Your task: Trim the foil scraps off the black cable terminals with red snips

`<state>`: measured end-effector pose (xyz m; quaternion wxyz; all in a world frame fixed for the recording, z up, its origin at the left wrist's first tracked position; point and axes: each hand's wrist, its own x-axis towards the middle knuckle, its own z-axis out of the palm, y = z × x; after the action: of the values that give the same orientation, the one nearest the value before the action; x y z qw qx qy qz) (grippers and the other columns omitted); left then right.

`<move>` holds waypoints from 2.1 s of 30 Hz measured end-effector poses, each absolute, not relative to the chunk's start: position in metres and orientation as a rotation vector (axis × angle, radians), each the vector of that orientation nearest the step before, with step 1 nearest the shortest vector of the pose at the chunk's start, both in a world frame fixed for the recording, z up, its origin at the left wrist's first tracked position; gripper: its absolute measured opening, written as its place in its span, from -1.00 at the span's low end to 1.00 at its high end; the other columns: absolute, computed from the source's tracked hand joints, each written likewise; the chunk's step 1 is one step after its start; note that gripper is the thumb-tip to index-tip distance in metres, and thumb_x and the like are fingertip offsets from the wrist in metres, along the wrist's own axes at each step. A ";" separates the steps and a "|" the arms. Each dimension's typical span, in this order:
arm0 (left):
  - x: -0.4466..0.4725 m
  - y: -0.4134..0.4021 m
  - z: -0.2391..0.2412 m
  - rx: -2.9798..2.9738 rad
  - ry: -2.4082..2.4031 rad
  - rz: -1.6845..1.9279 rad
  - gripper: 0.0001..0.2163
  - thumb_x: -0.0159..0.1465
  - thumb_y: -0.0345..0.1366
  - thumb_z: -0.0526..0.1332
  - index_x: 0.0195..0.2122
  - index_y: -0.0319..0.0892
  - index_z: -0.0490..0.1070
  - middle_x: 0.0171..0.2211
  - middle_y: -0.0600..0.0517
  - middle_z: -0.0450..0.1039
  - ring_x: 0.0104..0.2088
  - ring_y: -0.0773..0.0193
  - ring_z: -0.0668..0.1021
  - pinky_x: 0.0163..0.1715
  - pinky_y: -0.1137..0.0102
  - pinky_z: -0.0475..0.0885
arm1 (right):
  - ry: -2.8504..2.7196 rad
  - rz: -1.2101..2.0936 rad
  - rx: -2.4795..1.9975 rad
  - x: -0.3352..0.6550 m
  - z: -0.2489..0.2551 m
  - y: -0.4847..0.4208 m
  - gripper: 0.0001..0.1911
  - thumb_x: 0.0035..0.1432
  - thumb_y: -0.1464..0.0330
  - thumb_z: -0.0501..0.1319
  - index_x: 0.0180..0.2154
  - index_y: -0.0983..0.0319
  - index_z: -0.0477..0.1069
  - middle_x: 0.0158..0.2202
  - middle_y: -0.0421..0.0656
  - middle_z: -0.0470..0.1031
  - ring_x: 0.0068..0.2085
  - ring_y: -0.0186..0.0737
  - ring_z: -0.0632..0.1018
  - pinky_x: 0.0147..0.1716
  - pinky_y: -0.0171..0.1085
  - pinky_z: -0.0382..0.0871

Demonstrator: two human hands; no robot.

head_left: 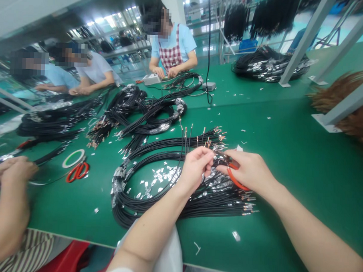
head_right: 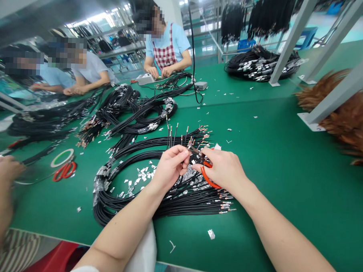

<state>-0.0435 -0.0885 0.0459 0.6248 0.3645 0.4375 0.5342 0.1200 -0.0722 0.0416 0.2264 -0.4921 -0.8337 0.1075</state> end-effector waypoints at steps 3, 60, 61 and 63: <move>-0.043 -0.088 0.045 0.847 1.013 1.231 -0.76 -0.02 -0.22 0.34 -0.52 -0.24 0.32 -0.66 0.15 0.26 -0.68 0.52 0.26 -0.79 0.60 0.11 | -2.313 0.274 -1.369 0.120 0.042 -0.072 -0.62 0.05 0.02 0.18 -0.25 0.16 0.47 -0.46 -0.15 0.55 -0.48 -0.19 0.49 -0.52 -0.30 0.19; -0.035 -0.093 0.034 0.996 1.041 1.159 -0.84 0.05 -0.27 0.29 -0.48 -0.26 0.38 -0.61 0.11 0.33 -0.64 0.45 0.38 -0.65 0.51 0.36 | -1.464 0.965 -1.027 0.102 0.039 -0.078 -0.89 0.01 0.47 0.20 -0.42 0.21 0.27 -0.45 -0.25 0.38 -0.41 -0.32 0.44 -0.37 -0.28 0.32; -0.036 -0.093 0.034 0.939 0.997 1.132 -0.83 0.04 -0.26 0.30 -0.49 -0.27 0.37 -0.62 0.12 0.32 -0.65 0.46 0.36 -0.68 0.52 0.33 | -1.458 0.946 -1.036 0.101 0.038 -0.077 -0.89 0.01 0.48 0.20 -0.42 0.21 0.26 -0.45 -0.25 0.38 -0.41 -0.32 0.44 -0.37 -0.28 0.31; -0.037 -0.091 0.035 0.829 0.914 1.085 -0.81 0.02 -0.26 0.32 -0.50 -0.28 0.37 -0.63 0.13 0.28 -0.67 0.49 0.31 -0.73 0.54 0.27 | -1.461 0.899 -1.069 0.101 0.036 -0.075 -0.88 0.01 0.49 0.19 -0.42 0.21 0.26 -0.45 -0.26 0.39 -0.42 -0.33 0.43 -0.37 -0.29 0.30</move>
<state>-0.0365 -0.0914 0.0347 0.6811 0.3694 0.4074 0.4834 0.1007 -0.0753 0.0362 0.5313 -0.4481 -0.6122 0.3770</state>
